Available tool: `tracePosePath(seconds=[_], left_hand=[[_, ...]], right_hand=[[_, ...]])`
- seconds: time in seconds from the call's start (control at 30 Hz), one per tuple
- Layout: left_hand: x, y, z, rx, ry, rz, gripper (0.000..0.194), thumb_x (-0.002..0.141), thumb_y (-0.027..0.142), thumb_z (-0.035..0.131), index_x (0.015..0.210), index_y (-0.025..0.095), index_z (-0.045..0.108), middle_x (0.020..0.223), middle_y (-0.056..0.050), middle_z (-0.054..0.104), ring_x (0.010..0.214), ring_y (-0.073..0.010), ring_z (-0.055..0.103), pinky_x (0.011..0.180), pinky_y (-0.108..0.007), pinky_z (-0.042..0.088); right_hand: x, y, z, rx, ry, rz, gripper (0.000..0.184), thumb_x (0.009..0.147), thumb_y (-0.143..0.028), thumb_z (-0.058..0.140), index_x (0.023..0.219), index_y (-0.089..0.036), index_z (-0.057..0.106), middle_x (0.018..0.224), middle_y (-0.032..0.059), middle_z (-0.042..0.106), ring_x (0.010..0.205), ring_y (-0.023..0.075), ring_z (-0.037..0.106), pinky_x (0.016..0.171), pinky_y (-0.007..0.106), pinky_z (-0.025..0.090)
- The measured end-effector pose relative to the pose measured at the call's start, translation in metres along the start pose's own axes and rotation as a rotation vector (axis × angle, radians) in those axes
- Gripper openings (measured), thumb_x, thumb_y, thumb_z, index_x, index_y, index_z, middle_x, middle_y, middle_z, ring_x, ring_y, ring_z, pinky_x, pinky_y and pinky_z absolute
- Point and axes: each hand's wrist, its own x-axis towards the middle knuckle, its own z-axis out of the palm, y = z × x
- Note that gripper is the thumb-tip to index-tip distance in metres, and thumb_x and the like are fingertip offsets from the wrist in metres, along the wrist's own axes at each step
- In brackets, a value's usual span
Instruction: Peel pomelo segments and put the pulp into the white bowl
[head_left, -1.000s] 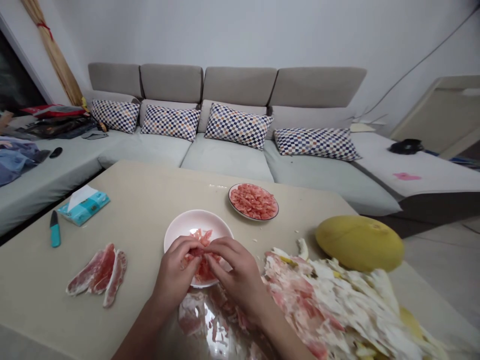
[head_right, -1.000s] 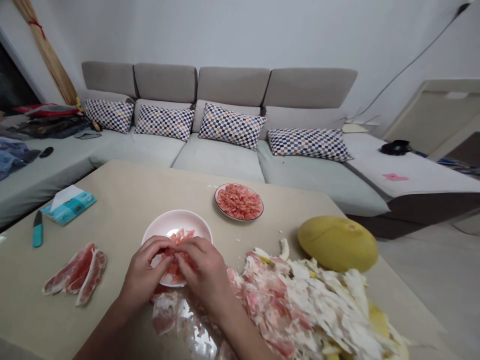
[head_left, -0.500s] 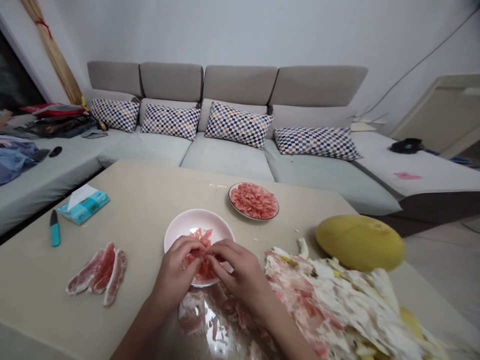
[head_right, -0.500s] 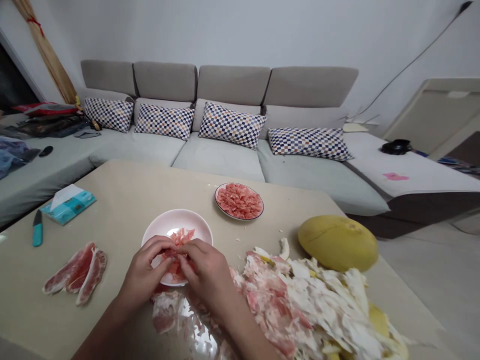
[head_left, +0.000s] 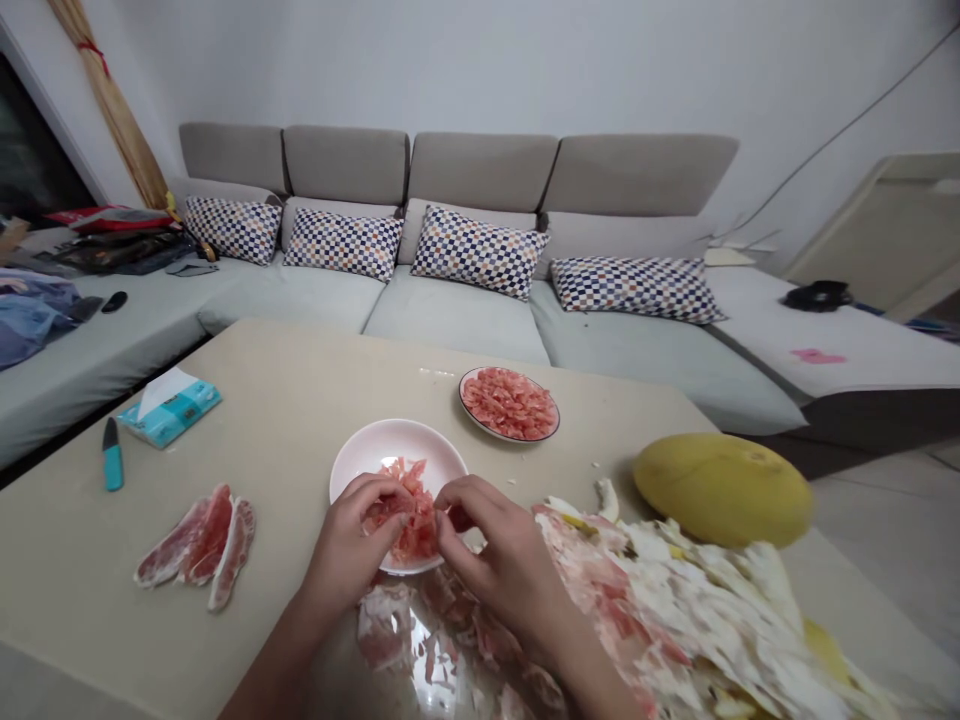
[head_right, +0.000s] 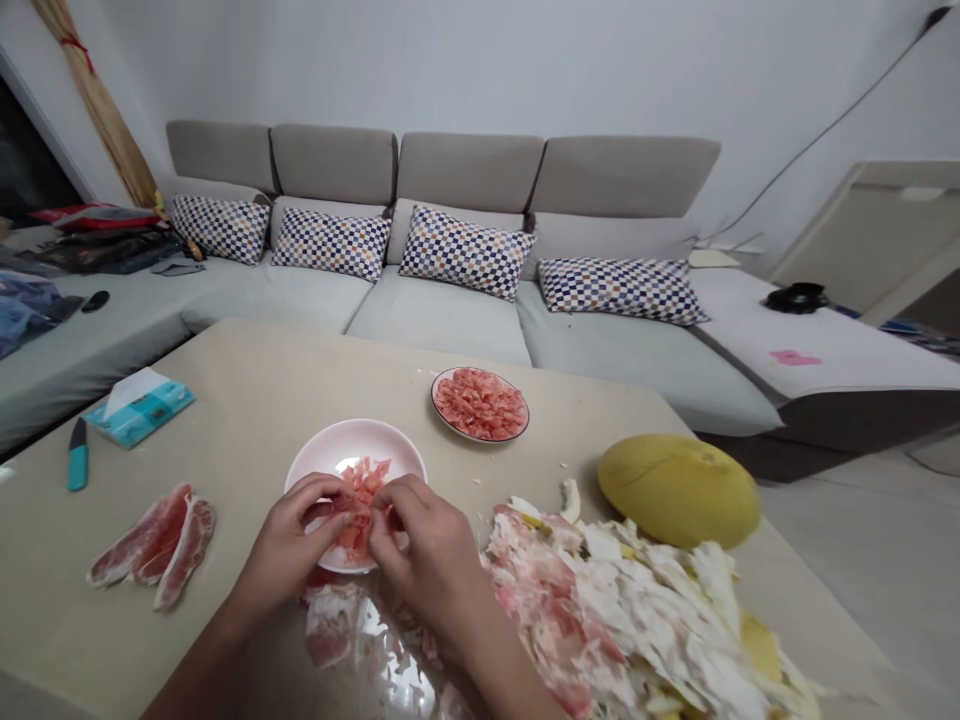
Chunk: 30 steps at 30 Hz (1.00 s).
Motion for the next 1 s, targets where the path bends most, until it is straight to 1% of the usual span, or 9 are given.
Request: tracePosePath(seconds=[0.17, 0.27, 0.33, 0.43, 0.47, 0.53, 0.63, 0.8, 1.0], left_hand=[[0.002, -0.003, 0.0, -0.21, 0.035, -0.163, 0.019, 0.075, 0.024, 0.07, 0.094, 0.02, 0.071, 0.101, -0.006, 0.067, 0.096, -0.0218, 0.066, 0.089, -0.034, 0.053], [0.002, -0.003, -0.001, -0.25, 0.033, -0.214, 0.024, 0.073, 0.026, 0.074, 0.095, 0.018, 0.072, 0.103, -0.008, 0.07, 0.096, -0.0236, 0.067, 0.09, -0.035, 0.052], [0.002, -0.003, -0.003, -0.312, -0.004, -0.245, 0.027, 0.072, 0.028, 0.076, 0.097, 0.018, 0.072, 0.105, -0.009, 0.072, 0.098, -0.0244, 0.068, 0.091, -0.036, 0.052], [0.002, -0.003, -0.004, -0.419, -0.042, -0.295, 0.031, 0.073, 0.03, 0.077, 0.101, 0.018, 0.07, 0.104, -0.01, 0.073, 0.099, -0.0246, 0.068, 0.091, -0.037, 0.052], [0.002, -0.003, -0.004, -0.438, -0.043, -0.305, 0.032, 0.072, 0.03, 0.077, 0.101, 0.018, 0.07, 0.103, -0.009, 0.073, 0.098, -0.0243, 0.068, 0.09, -0.036, 0.052], [0.002, -0.002, -0.004, -0.448, -0.044, -0.31, 0.032, 0.072, 0.029, 0.078, 0.1, 0.018, 0.069, 0.1, -0.008, 0.074, 0.096, -0.0233, 0.068, 0.088, -0.035, 0.052], [0.001, 0.001, -0.003, -0.434, -0.083, -0.296, 0.028, 0.074, 0.029, 0.077, 0.098, 0.018, 0.07, 0.098, -0.008, 0.073, 0.095, -0.0222, 0.068, 0.086, -0.033, 0.052], [-0.001, 0.005, -0.003, -0.483, -0.161, -0.305, 0.026, 0.075, 0.029, 0.077, 0.097, 0.018, 0.07, 0.097, -0.008, 0.073, 0.093, -0.0218, 0.068, 0.085, -0.033, 0.052], [-0.001, 0.006, -0.008, -0.603, -0.201, -0.364, 0.025, 0.075, 0.028, 0.078, 0.095, 0.016, 0.07, 0.097, -0.008, 0.073, 0.091, -0.0196, 0.067, 0.084, -0.031, 0.052]], right_hand=[[-0.006, 0.006, -0.028, -0.208, -0.233, 0.138, 0.022, 0.084, -0.016, 0.051, 0.062, -0.02, 0.053, 0.061, -0.0001, 0.059, 0.053, 0.013, 0.051, 0.052, 0.025, 0.03], [-0.016, 0.022, -0.039, -0.329, -0.375, 0.165, 0.022, 0.079, -0.016, 0.058, 0.058, -0.021, 0.06, 0.057, 0.0003, 0.063, 0.049, 0.0132, 0.052, 0.05, 0.026, 0.025], [-0.02, 0.029, -0.043, -0.389, -0.362, 0.197, 0.016, 0.079, -0.015, 0.06, 0.068, -0.024, 0.068, 0.068, 0.0019, 0.069, 0.057, 0.0162, 0.059, 0.052, 0.026, 0.027], [-0.018, 0.025, -0.041, -0.449, -0.276, 0.284, 0.028, 0.087, -0.026, 0.058, 0.06, -0.021, 0.065, 0.062, 0.0051, 0.068, 0.057, 0.0195, 0.06, 0.052, 0.028, 0.03], [-0.015, 0.021, -0.038, -0.401, -0.245, 0.288, 0.031, 0.089, -0.029, 0.056, 0.06, -0.021, 0.065, 0.061, 0.0052, 0.067, 0.057, 0.0195, 0.06, 0.053, 0.029, 0.032], [-0.01, 0.012, -0.029, -0.192, -0.196, 0.217, 0.016, 0.09, -0.026, 0.055, 0.086, -0.022, 0.07, 0.08, 0.0054, 0.072, 0.066, 0.0193, 0.063, 0.061, 0.029, 0.041], [-0.005, 0.004, -0.012, 0.093, -0.152, 0.187, 0.037, 0.087, -0.025, 0.062, 0.123, -0.026, 0.059, 0.107, 0.0061, 0.07, 0.081, 0.019, 0.065, 0.072, 0.03, 0.048], [0.001, 0.003, 0.009, 0.321, -0.101, 0.247, 0.01, 0.087, -0.026, 0.063, 0.091, -0.021, 0.071, 0.085, 0.0027, 0.07, 0.074, 0.0167, 0.063, 0.068, 0.027, 0.046], [0.01, 0.01, 0.011, 0.816, -0.251, 0.438, 0.034, 0.083, -0.049, 0.066, 0.083, -0.015, 0.069, 0.069, 0.0005, 0.062, 0.06, 0.0125, 0.055, 0.057, 0.024, 0.044]])
